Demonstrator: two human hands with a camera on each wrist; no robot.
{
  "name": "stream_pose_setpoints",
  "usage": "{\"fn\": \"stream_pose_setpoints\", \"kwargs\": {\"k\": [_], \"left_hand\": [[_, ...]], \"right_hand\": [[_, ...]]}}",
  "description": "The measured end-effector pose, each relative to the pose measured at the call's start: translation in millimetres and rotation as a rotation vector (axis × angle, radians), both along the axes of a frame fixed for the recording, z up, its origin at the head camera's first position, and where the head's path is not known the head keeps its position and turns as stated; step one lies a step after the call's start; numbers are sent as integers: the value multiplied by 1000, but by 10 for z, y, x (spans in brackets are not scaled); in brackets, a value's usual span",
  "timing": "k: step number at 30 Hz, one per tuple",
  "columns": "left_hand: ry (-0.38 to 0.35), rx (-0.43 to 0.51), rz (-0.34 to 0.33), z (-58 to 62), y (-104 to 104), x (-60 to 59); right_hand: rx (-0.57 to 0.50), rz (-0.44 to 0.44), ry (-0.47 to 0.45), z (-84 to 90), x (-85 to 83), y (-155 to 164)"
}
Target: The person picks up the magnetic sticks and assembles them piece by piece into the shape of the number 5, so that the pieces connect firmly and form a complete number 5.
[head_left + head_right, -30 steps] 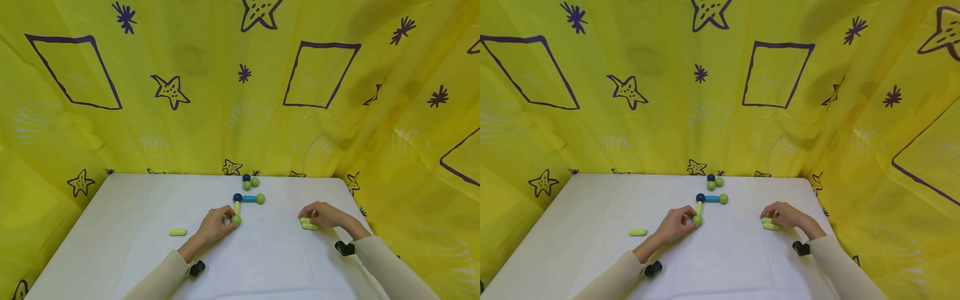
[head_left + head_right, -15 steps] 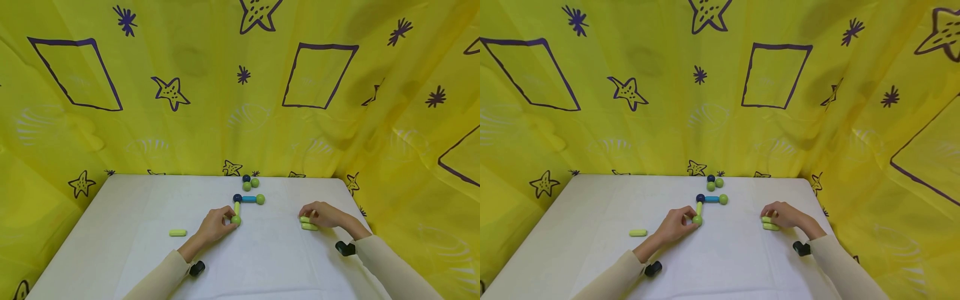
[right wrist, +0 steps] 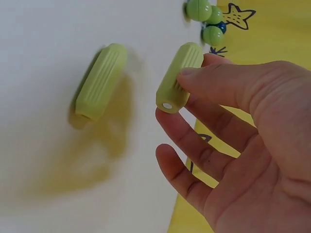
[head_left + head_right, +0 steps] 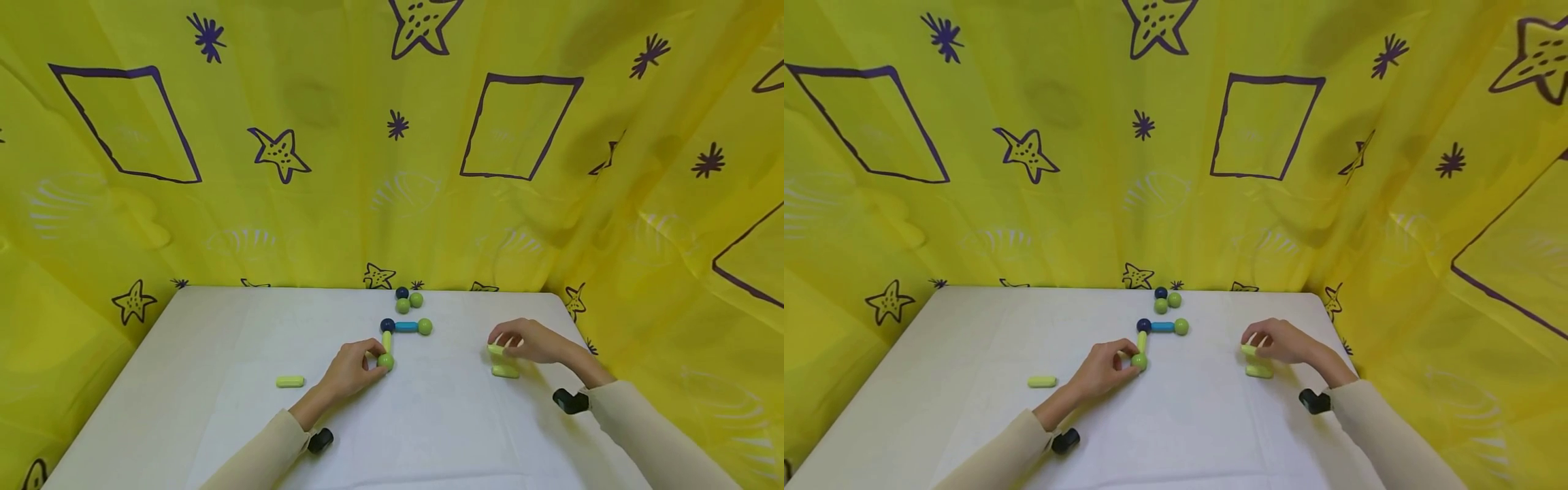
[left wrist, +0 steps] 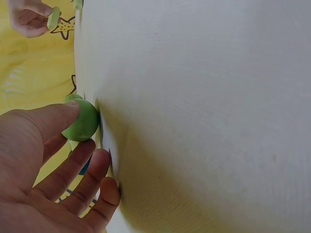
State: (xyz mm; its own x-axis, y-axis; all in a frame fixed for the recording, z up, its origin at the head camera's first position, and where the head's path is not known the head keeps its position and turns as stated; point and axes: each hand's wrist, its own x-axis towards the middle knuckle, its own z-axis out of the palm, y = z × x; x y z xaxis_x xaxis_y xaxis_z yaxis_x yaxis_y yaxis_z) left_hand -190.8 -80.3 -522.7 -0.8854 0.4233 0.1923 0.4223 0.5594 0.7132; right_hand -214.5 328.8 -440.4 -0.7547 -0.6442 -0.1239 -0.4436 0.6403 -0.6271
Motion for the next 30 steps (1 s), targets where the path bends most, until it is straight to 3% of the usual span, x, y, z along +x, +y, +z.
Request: {"fn": "stream_pose_setpoints", "kwargs": {"k": [14, 30], "left_hand": [[-3, -8, 10, 5, -1, 5], [-9, -5, 6, -19, 2, -14]], "right_hand": [[-20, 16, -15, 12, -46, -141], [-83, 86, -47, -91, -147, -654]]}}
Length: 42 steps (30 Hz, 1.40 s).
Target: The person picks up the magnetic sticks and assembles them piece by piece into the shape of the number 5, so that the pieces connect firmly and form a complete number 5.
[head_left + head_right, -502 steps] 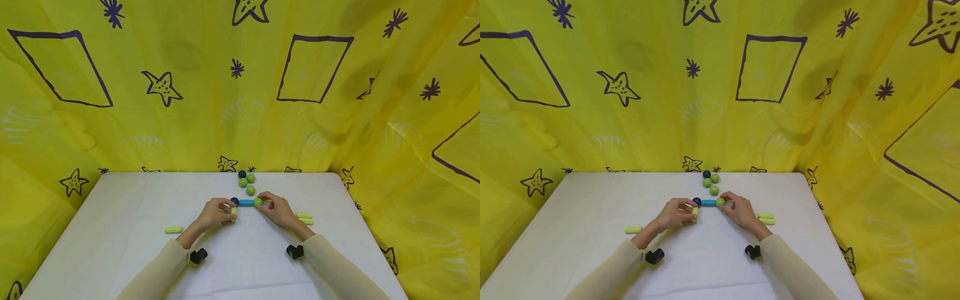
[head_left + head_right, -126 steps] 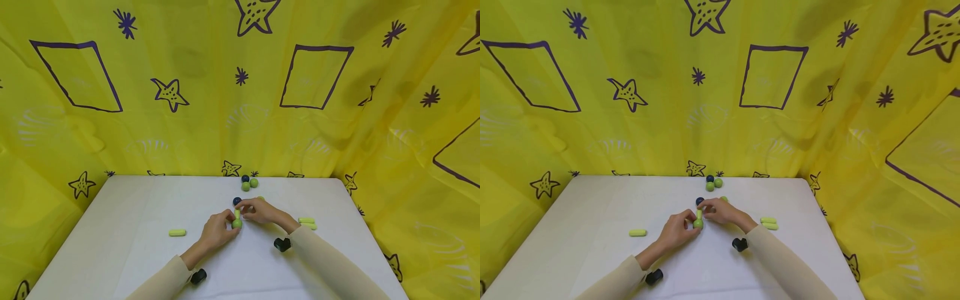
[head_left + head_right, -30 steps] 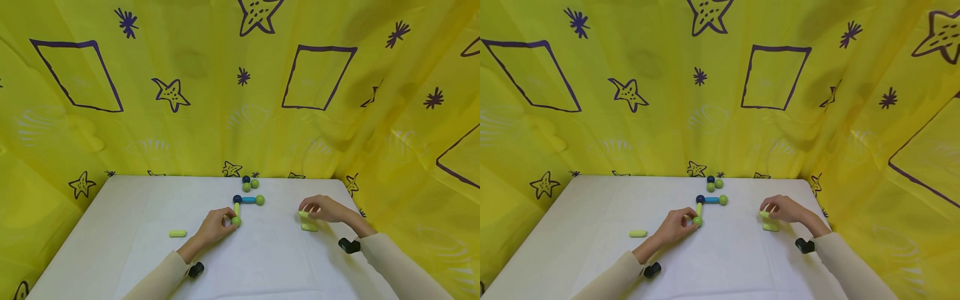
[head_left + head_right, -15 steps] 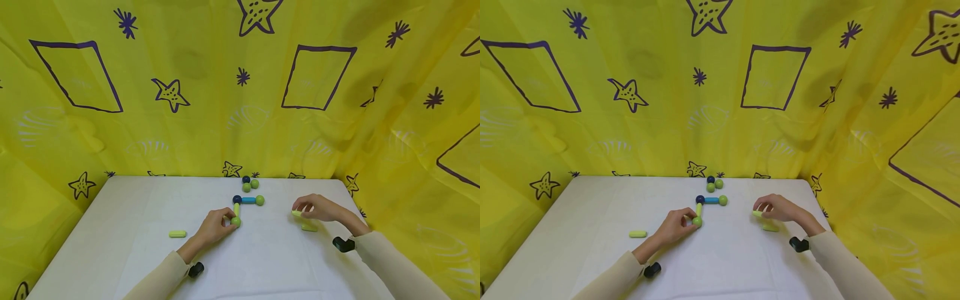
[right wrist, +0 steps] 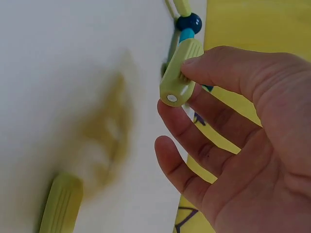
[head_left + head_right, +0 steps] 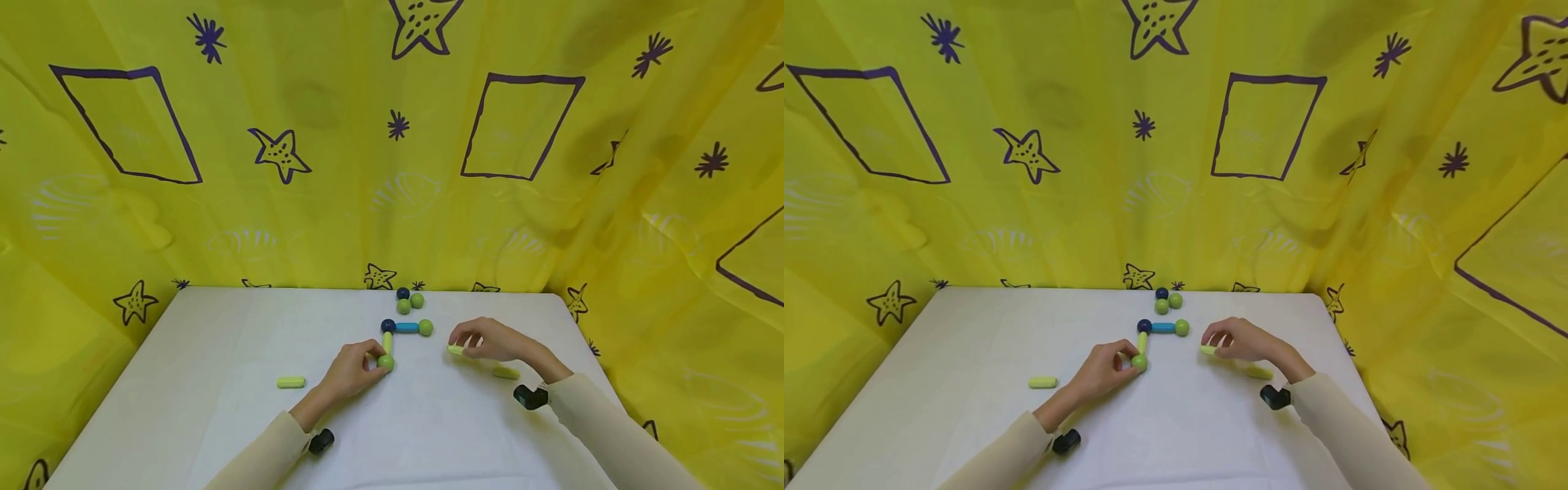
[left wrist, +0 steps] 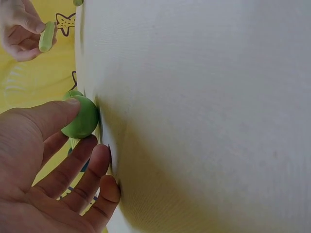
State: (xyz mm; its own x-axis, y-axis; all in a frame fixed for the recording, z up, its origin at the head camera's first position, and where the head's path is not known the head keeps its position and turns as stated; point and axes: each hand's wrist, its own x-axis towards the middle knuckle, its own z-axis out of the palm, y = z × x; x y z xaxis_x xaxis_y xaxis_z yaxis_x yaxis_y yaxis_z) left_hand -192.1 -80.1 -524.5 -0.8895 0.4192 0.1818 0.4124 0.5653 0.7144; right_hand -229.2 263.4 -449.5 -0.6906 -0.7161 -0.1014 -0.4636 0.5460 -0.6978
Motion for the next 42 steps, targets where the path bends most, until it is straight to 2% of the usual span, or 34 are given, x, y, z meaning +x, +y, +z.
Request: {"fn": "stream_pose_setpoints", "kwargs": {"k": [9, 23, 34, 42], "left_hand": [[-6, 5, -1, -11, -16, 9], [6, 14, 4, -19, -23, -12], [3, 18, 2, -20, -30, -21], [27, 32, -11, -23, -30, -14]], "right_hand": [[-28, 0, -42, -121, -38, -344], [-108, -47, -95, -438, -32, -713], [-85, -62, -102, -452, -41, -829], [-65, -40, -96, -481, -71, -901]]}}
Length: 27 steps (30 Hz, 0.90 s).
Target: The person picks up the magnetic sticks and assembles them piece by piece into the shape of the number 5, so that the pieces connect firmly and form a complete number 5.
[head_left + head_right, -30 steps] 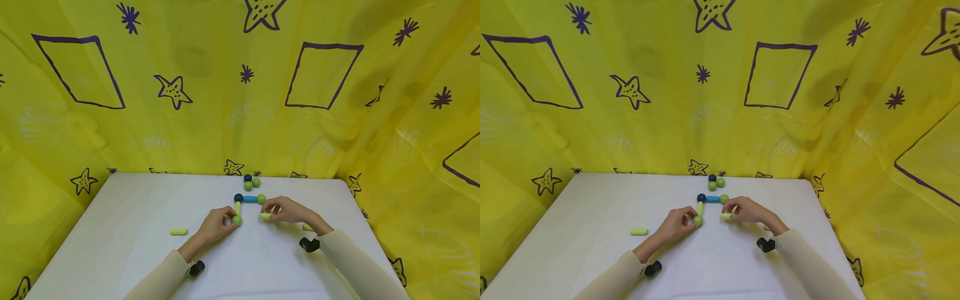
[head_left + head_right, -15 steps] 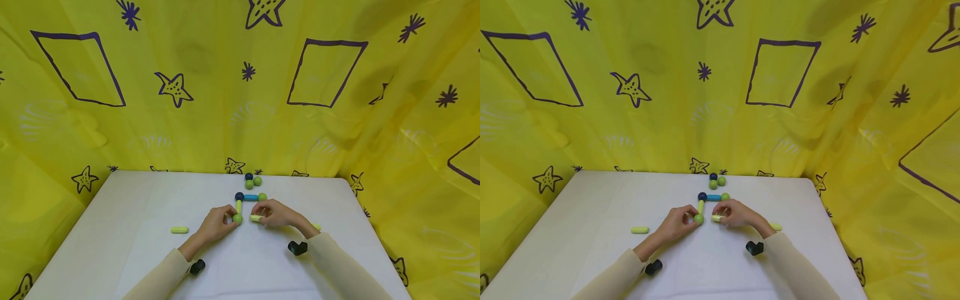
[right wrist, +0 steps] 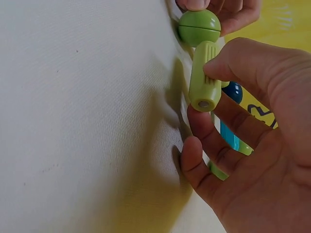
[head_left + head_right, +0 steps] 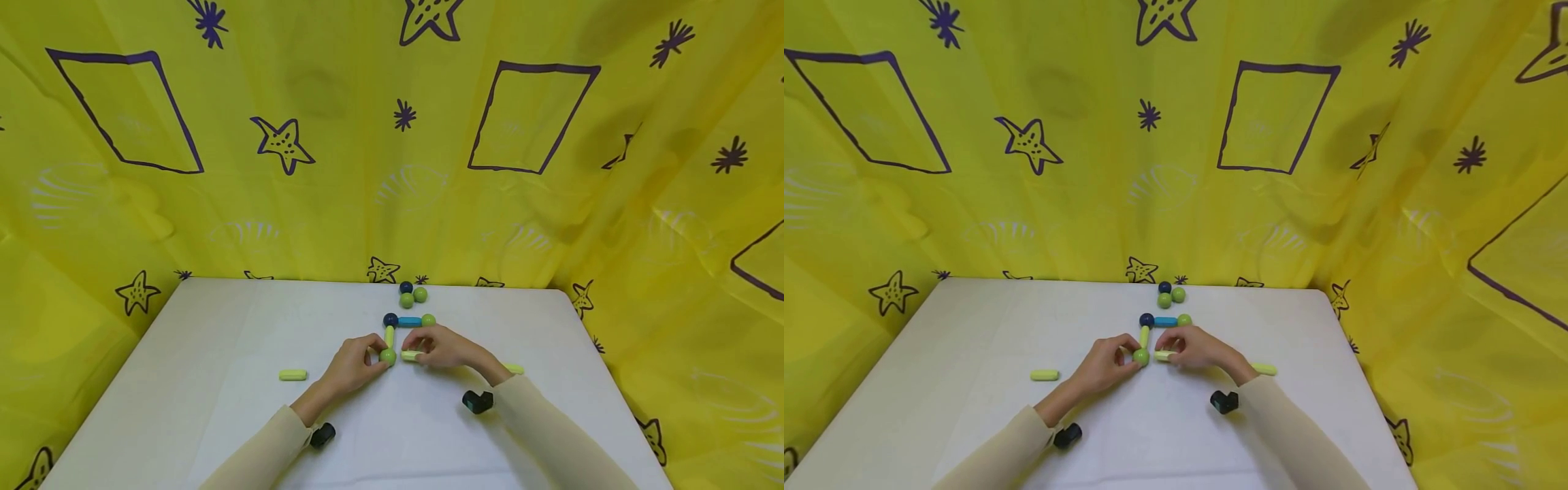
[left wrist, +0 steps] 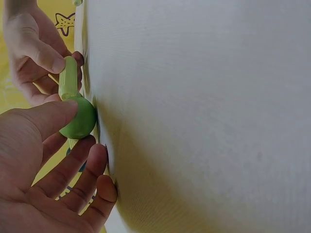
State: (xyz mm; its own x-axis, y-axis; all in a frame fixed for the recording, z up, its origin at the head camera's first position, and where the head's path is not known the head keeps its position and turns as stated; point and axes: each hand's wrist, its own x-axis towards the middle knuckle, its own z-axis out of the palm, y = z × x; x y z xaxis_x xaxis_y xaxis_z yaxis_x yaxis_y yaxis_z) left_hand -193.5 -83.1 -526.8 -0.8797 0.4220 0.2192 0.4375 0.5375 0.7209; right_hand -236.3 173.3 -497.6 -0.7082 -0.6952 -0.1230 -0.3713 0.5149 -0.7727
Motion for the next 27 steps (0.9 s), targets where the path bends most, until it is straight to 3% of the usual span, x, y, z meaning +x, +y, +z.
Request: {"fn": "stream_pose_setpoints", "kwargs": {"k": [10, 27], "left_hand": [[-19, -13, 9, -1, 10, -7], [-19, -17, 12, 3, 12, 2]], "right_hand": [[31, 4, 25, 2, -11, -40], [-7, 15, 11, -37, -9, -70]]}}
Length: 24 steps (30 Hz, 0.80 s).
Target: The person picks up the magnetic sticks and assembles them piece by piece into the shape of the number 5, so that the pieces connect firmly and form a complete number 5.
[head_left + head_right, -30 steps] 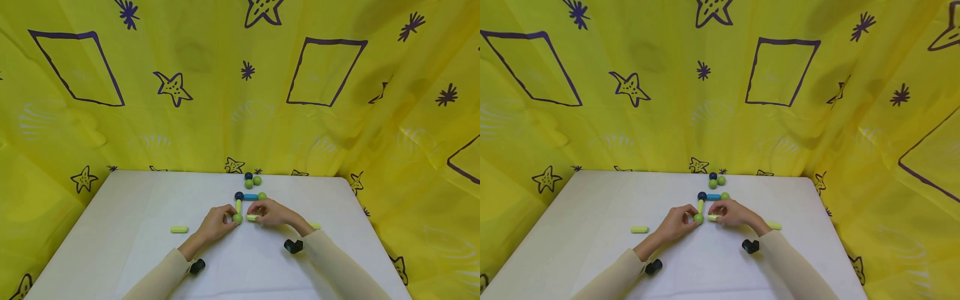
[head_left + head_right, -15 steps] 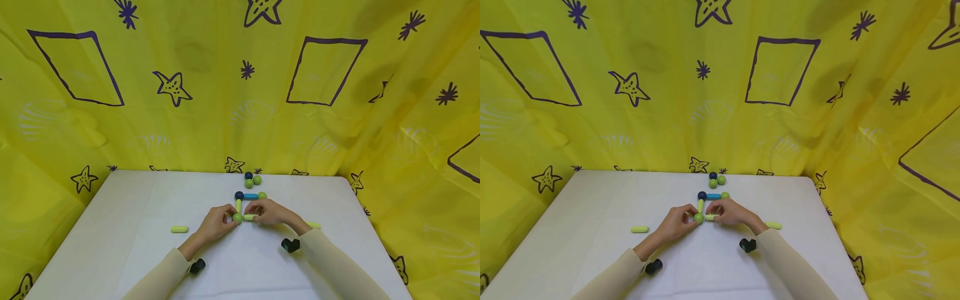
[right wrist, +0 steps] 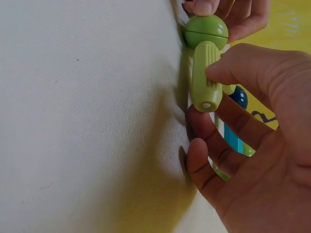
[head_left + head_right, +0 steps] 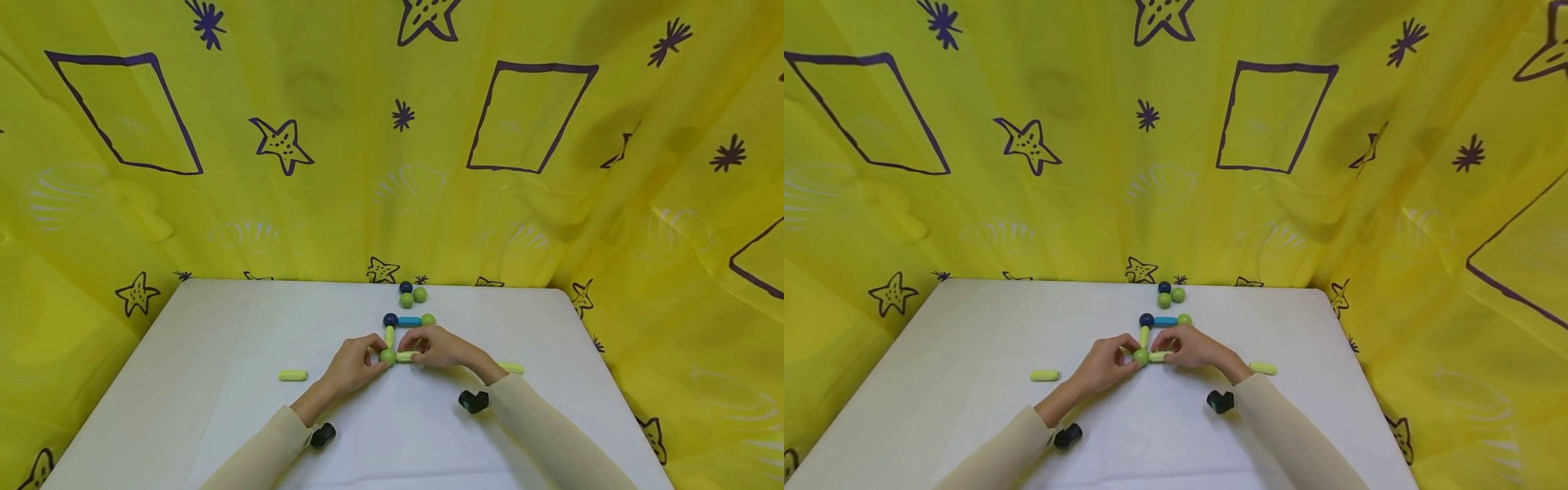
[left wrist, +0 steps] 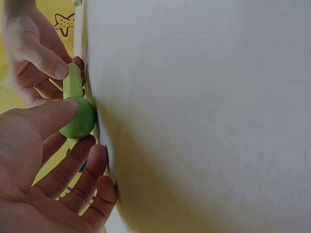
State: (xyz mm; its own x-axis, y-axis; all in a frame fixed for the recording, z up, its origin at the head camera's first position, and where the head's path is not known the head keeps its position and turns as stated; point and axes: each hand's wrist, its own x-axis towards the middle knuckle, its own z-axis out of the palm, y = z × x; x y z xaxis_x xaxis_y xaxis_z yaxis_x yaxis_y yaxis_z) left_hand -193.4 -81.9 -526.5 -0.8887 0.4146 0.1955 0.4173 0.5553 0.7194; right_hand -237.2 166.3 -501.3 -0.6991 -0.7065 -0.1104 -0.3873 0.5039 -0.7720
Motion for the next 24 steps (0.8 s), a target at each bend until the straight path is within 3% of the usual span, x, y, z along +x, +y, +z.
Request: {"fn": "stream_pose_setpoints", "kwargs": {"k": [16, 24], "left_hand": [[4, -3, 7, 5, 11, 8], [-12, -6, 15, -22, 15, -1]], "right_hand": [[11, 2, 5, 38, 23, 28], [38, -24, 12, 196, 114, 163]]}}
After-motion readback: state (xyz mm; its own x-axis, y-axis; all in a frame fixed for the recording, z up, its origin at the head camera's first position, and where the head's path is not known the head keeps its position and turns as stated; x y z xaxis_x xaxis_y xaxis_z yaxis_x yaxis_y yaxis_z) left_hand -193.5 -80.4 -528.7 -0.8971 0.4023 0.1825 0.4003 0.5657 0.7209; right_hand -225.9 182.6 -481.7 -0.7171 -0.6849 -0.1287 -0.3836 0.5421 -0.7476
